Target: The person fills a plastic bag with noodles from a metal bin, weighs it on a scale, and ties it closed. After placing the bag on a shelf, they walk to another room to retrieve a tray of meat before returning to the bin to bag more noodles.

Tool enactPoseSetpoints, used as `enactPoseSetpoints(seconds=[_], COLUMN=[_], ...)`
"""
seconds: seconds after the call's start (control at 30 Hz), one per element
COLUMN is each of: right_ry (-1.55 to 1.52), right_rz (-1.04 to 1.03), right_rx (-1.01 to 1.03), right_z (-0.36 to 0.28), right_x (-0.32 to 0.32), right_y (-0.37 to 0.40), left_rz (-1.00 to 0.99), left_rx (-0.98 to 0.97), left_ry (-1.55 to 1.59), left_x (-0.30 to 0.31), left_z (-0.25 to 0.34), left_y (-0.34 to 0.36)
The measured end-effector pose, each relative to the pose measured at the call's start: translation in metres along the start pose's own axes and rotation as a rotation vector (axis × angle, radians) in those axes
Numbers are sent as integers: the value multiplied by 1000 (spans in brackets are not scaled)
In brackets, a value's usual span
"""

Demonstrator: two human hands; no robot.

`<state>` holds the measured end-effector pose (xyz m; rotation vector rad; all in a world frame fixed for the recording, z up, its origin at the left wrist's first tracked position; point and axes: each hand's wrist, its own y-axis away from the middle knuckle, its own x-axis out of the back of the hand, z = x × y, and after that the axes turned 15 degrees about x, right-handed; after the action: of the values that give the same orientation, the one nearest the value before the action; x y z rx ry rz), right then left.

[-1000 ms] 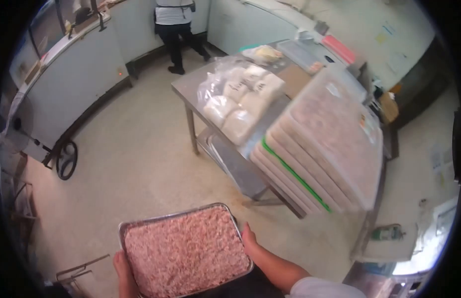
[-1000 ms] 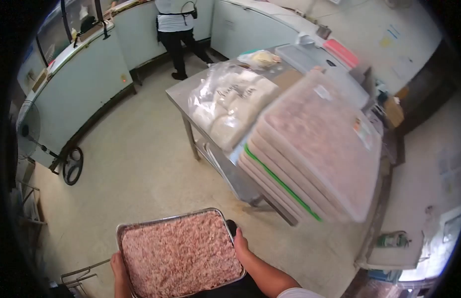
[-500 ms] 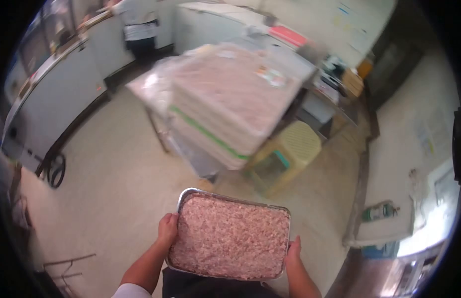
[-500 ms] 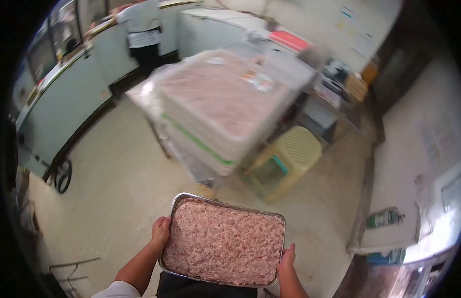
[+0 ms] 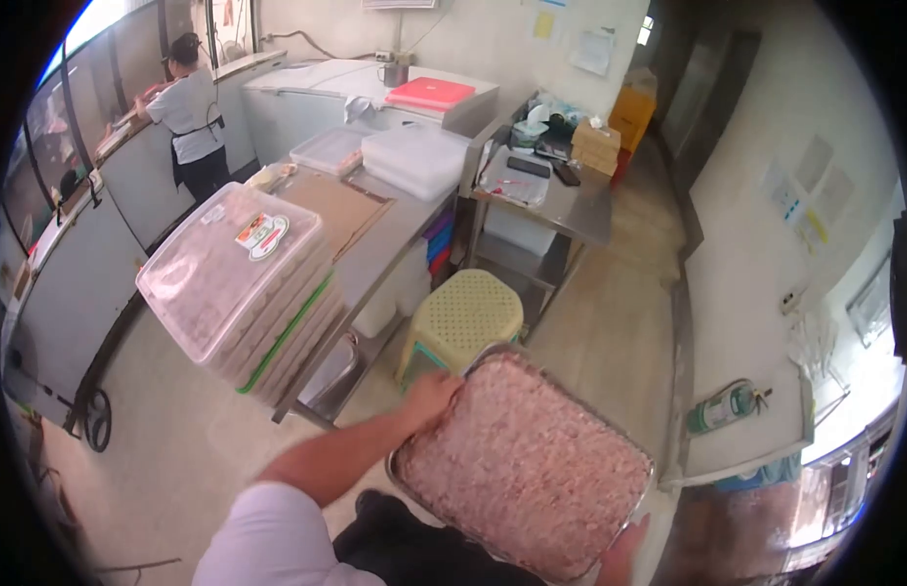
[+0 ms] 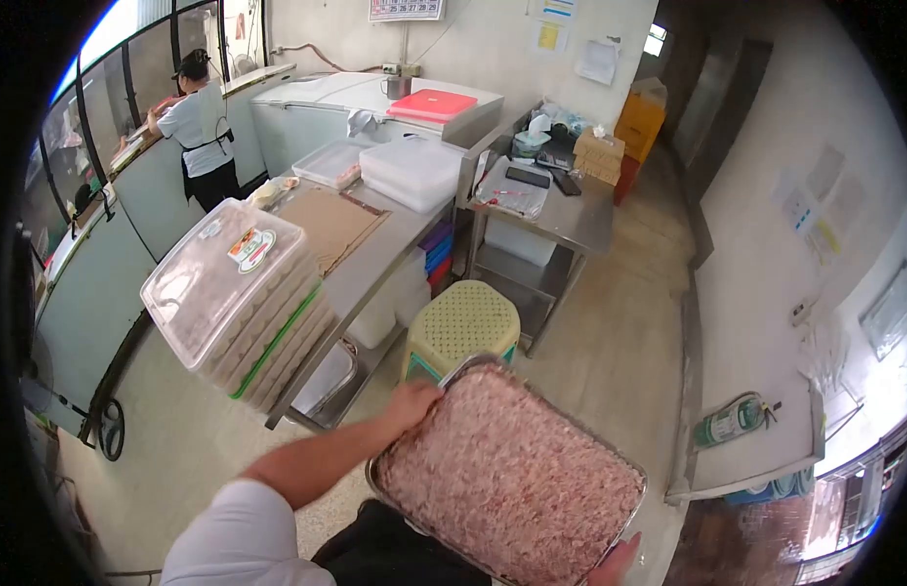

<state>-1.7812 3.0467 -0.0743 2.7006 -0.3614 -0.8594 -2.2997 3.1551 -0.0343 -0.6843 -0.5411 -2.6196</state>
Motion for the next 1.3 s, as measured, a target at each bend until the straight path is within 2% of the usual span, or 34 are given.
enactPoseSetpoints(seconds=[0.07,0.13,0.2,0.23,0.3,0.33,0.4,0.43,0.5,0.53,0.6,0.63,0.7,0.73,0.8,0.97,1.03,1.1,1.17,1.2,1.27,1.3], right_ry=[-83,-183,145,131,468,465,383,382,-460,-447,189,201,423,416,431,493,499,521,510,512,572,559], right_rz=[-21,-29,259,267,132,124,129,126,-705,-712,127,117,-255,-279,-520,-694,-749,-740,-799,-792,-788,-816], right_rx=[15,33,214,206,297,303,189,183,-74,-93,226,205,-4,-24,-133,-362,-467,-482,-561,-555,-661,-700], right_z=[-13,-27,-34,-25,-5,-3,13,20,39,40,38,36,42,50,66,124,155,180,199,207,222,229], right_x=[-32,-104,-187,-192,-197,-219,-255,-261,-246,-295,-425,-455,-503,-496,-535,-626,-651,-675,-690,-695,-701,-696], right_y=[-20,-26,-32,-44,-70,-98,-125,-152,-193,-203,-181,-188,-199,-194,-214,-227,-225,-228,-222,-228,-236,-244], left_rz=[-95,-119,-39,-41,-156,-147,-183,-154,-89,-49,12,66,111,166,241,451,473,603,617,609,599,522], left_rx=[25,41,-72,-75,-40,-45,-38,79,87,98,128,140,218,270,335,438,569,526,539,535,602,613], left_ry=[62,-59,-254,-271,-179,-175,-177,-197,-158,-110,-86,-73,-65,-58,-24,119,120,100,133,134,-203,-77], left_x=[23,49,74,87,118,135,175,197,225,243,277,296,340,352,386,455,490,517,506,504,513,518], left_z=[74,130,174,189,211,226,231,252,222,211,192,183,161,147,134,94,51,-17,-18,-35,-94,-110], left_y=[-33,-74,-114,-137,-180,-209,-247,-249,-285,-319,-348,-362,-389,-369,-398,-397,-421,-455,-439,-446,-459,-464])
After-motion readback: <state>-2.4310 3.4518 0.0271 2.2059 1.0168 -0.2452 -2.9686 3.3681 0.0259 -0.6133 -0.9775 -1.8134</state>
